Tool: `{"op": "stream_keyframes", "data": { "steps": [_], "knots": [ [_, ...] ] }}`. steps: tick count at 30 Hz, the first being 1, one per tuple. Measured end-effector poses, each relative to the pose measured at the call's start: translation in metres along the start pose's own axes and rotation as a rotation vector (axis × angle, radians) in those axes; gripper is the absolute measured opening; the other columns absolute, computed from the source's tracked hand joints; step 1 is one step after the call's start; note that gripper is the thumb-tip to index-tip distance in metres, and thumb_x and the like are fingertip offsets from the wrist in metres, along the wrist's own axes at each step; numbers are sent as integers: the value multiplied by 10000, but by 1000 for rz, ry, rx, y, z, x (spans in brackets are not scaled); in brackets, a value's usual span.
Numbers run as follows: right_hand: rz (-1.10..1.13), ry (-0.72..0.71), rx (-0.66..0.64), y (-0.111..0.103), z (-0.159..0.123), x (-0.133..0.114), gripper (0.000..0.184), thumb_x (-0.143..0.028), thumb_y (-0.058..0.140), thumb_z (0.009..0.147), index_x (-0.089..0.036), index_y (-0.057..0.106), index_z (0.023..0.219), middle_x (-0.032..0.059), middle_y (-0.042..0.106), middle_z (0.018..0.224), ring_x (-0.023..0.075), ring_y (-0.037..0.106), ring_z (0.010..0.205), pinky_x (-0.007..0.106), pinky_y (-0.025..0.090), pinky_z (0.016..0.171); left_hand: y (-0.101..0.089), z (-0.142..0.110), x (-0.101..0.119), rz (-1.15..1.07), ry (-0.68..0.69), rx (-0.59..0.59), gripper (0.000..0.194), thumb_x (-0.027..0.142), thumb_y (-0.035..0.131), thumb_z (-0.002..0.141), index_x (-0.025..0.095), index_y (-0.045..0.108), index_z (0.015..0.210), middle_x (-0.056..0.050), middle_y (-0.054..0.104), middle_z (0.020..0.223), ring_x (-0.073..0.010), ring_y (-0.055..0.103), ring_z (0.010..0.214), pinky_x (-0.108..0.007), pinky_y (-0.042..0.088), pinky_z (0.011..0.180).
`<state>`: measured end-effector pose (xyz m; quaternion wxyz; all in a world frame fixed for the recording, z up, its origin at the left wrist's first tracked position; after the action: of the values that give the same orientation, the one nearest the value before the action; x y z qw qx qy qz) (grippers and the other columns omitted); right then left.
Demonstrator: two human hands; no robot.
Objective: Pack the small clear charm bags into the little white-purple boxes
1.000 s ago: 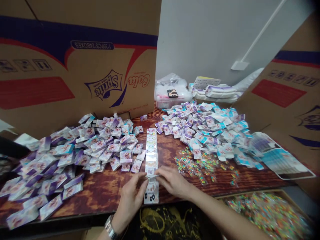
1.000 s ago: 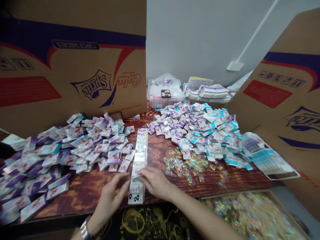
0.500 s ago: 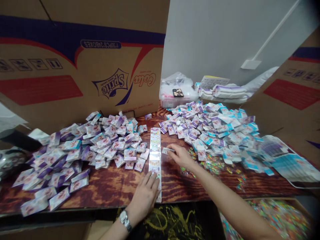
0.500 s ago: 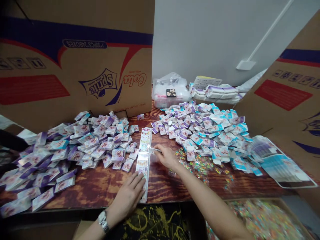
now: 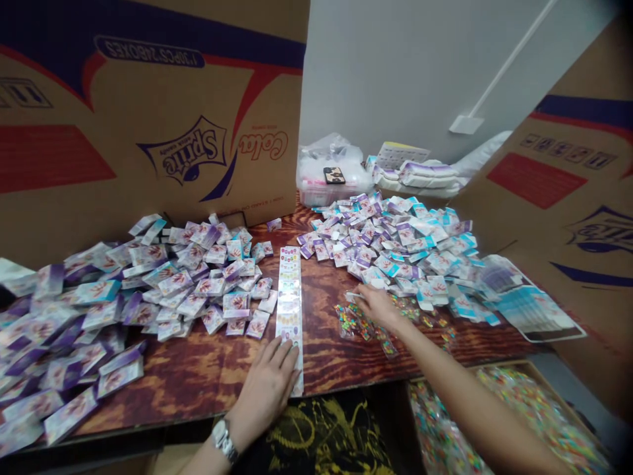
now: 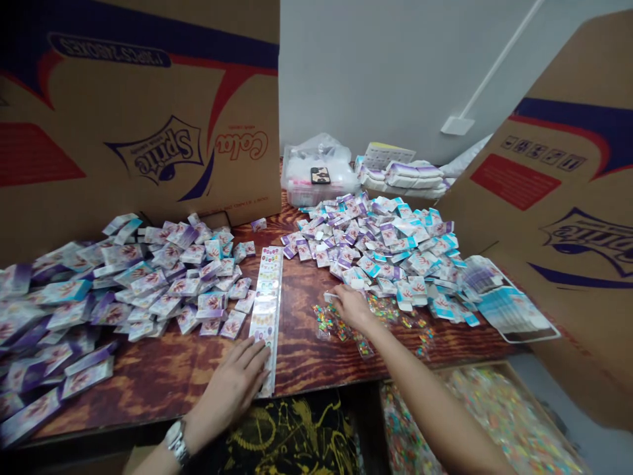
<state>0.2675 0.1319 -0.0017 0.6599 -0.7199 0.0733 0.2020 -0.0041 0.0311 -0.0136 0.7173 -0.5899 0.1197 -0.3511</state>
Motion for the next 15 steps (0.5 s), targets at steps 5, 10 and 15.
{"op": "stream_keyframes", "data": {
  "steps": [5, 10, 15],
  "knots": [
    [-16, -51, -26, 26, -4, -17, 123, -212, 511, 851, -175, 592, 936, 79, 617, 964, 182, 570, 866, 256, 388, 757, 0, -1, 2, 4, 6, 11, 313, 234, 473, 867, 164, 557, 1160, -100, 618, 1156, -275, 525, 1116, -468, 448, 943],
    [39, -98, 13, 10, -3, -21, 180, -264, 445, 898, -174, 588, 961, 63, 616, 971, 178, 557, 920, 270, 391, 806, -3, -3, 2, 17, 4, -10, 320, 231, 470, 870, 162, 548, 1173, -96, 612, 1172, -281, 524, 1114, -487, 443, 949],
    [55, -29, 67, -8, 5, -8, 210, -285, 425, 899, -167, 590, 956, 43, 644, 895, 170, 581, 818, 251, 402, 700, -5, -1, 5, 24, 26, 29, 313, 224, 465, 867, 159, 555, 1160, -101, 624, 1149, -279, 536, 1100, -475, 461, 929]
  ]
}}
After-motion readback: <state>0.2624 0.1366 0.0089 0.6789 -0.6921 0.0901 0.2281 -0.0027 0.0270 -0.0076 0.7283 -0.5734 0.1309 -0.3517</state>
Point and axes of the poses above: each hand's wrist, its own z-axis towards the middle knuckle, its own y-axis out of the palm, x = y × z, the point moved 4 cm from there along z, towards the middle knuckle
